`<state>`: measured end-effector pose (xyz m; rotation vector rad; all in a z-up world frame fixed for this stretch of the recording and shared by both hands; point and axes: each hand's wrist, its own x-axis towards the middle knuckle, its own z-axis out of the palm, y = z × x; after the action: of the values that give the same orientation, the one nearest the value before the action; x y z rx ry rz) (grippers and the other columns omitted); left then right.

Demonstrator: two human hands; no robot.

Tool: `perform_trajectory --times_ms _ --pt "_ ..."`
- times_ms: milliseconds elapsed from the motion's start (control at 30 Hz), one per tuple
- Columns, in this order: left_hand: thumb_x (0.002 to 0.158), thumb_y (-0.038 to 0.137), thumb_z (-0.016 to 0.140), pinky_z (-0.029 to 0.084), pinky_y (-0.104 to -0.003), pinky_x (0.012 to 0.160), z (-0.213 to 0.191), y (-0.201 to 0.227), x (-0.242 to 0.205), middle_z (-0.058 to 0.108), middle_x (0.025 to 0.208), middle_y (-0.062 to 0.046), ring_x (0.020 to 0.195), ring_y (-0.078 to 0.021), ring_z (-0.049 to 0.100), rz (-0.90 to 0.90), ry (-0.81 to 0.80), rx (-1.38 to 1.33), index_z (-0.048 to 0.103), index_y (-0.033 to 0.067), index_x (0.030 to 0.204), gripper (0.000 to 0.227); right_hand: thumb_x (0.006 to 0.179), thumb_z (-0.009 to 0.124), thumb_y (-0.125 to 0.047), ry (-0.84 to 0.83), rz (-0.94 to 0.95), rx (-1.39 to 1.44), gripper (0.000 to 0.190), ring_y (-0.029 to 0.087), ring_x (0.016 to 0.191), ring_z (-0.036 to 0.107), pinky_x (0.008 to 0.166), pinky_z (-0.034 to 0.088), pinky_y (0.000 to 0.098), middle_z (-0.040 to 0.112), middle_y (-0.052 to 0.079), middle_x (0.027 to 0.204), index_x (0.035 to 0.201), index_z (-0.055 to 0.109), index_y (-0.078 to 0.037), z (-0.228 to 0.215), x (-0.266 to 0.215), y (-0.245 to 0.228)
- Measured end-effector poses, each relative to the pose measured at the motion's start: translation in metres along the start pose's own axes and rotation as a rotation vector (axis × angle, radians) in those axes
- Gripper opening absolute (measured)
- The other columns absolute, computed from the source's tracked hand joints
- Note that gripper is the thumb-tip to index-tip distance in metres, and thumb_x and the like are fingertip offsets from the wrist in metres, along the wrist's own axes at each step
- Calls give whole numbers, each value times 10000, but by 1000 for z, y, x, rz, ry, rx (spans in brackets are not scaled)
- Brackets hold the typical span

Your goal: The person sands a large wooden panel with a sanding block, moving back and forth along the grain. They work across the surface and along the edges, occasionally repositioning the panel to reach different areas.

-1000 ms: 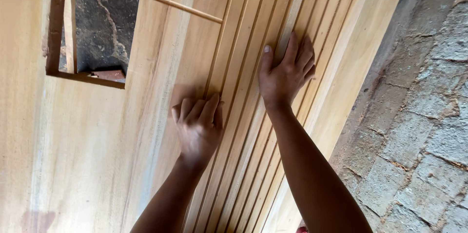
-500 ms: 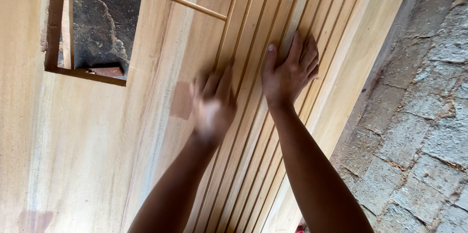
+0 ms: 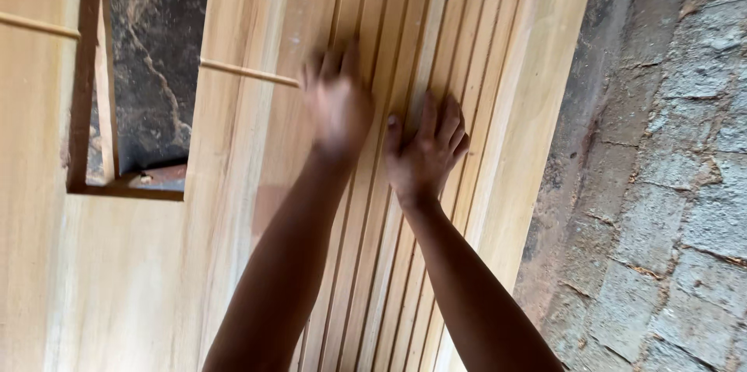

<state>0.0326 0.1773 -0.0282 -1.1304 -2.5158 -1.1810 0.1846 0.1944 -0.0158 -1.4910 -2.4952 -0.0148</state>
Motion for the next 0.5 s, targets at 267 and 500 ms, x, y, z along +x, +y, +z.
perform_trajectory --times_ms 267,500 --pt "938 2 601 510 -524 1034 10 -2 20 728 1168 -235 1151 -412 652 7 -28 -30 707 14 1293 371 997 584 -517 4 -5 -13 647 398 1406 399 1146 295 584 403 238 1539 1463 534 -71 -9 0 -1" --pt "967 123 660 493 -444 801 -118 15 -130 759 1025 -153 995 -307 709 -70 -133 56 755 58 1165 230 981 599 -497 -3 -11 -28 668 416 1393 396 1106 292 605 420 254 1506 1463 533 -39 3 -3 4"
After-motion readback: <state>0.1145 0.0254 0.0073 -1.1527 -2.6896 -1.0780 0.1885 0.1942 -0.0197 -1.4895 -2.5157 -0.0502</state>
